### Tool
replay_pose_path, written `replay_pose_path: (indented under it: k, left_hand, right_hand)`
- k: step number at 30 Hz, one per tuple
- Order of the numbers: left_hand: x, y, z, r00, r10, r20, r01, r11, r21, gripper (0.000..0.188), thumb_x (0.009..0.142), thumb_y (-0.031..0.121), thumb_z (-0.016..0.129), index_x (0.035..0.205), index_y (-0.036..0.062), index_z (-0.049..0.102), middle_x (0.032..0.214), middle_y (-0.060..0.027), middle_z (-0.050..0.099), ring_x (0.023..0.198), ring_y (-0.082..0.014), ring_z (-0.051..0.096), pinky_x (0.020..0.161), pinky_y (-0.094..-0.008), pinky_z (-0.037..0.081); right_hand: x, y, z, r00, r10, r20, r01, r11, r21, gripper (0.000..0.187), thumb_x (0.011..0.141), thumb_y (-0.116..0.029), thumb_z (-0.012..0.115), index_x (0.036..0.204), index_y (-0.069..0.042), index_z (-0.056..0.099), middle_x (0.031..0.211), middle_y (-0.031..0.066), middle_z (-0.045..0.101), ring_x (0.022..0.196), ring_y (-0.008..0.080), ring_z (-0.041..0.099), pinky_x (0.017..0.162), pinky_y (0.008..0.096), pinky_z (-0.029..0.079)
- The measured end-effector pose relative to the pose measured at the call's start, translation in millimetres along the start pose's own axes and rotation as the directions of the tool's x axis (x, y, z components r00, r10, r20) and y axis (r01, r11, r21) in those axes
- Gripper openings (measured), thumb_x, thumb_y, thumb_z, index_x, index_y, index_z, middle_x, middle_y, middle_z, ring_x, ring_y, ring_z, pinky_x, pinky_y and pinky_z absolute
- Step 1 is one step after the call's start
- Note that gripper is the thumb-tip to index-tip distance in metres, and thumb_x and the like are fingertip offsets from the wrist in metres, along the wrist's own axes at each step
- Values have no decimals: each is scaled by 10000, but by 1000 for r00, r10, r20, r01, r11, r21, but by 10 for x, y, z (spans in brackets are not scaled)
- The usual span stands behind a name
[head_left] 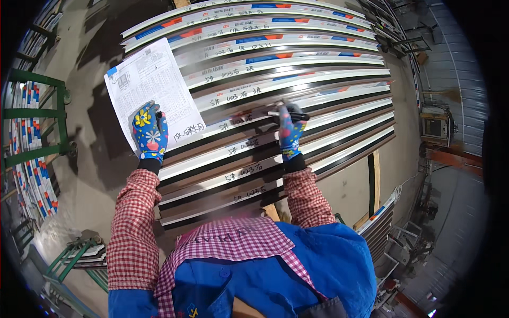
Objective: Labeling and marking stacked metal profiles using a marker and a checklist.
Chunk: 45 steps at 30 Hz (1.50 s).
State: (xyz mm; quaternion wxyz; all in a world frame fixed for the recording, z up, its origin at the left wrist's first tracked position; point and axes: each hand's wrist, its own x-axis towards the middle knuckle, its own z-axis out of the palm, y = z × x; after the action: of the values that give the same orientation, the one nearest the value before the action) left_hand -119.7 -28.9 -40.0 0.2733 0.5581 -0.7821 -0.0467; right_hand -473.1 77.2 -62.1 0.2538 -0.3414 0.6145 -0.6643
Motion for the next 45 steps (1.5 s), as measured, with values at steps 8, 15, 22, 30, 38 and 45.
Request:
replay_pose_path:
  k: [8, 15, 22, 30, 38, 45]
  left_hand:
    - [-17, -42, 26, 1000, 23, -19, -23, 1000, 10, 227, 922, 171, 615, 1119, 64, 650, 1184, -118, 651, 1109, -318, 588, 996, -427, 440]
    - [0, -7, 23, 1000, 1, 8, -1, 1000, 10, 224, 922, 167, 621, 1120, 68, 653, 1189, -118, 652, 1114, -316, 589, 1004, -424, 436]
    - [-4, -13, 27, 1000, -6, 10, 6, 1000, 15, 227, 921, 168, 622, 1123, 69, 653, 1199, -119, 651, 1126, -312, 585, 1018, -426, 428]
    - [-4, 1, 10, 1000, 11, 6, -11, 999, 35, 228, 924, 171, 614, 1123, 65, 648, 1198, -123, 650, 1127, -318, 588, 1012, -427, 428]
    - [-1, 4, 0, 1000, 14, 11, -14, 1000, 28, 232, 923, 173, 617, 1127, 67, 644, 1207, -122, 644, 1136, -313, 582, 1012, -428, 426]
    - [-16, -22, 16, 1000, 23, -3, -23, 1000, 11, 235, 928, 176, 612, 1137, 73, 639, 1214, -119, 641, 1137, -314, 581, 1018, -430, 419]
  right_hand:
    - [-41, -93, 20, 946, -214, 244, 302, 855, -422, 151, 900, -158, 677, 936, -13, 698, 831, 85, 687, 763, 161, 637, 763, 306, 507]
    - [-74, 42, -61, 968, -202, 148, 248, 859, -447, 147, 855, -205, 708, 867, -59, 704, 876, 127, 704, 1012, 362, 648, 897, 436, 493]
    - [-92, 87, -108, 958, -254, 134, 287, 841, -460, 171, 877, -236, 678, 866, -66, 693, 888, 122, 699, 1025, 367, 643, 919, 437, 482]
    - [-70, 28, -50, 958, -268, 98, 278, 796, -538, 178, 890, -231, 658, 861, -61, 698, 845, 139, 683, 936, 369, 647, 902, 438, 493]
    - [-62, -11, -55, 987, -135, 82, 157, 880, -448, 156, 884, -173, 654, 816, -34, 665, 749, 108, 619, 732, 301, 612, 730, 396, 488]
    - [-68, 1, -34, 998, -54, -15, 42, 903, -428, 175, 891, -168, 637, 824, -9, 667, 785, 125, 653, 718, 288, 621, 767, 384, 513]
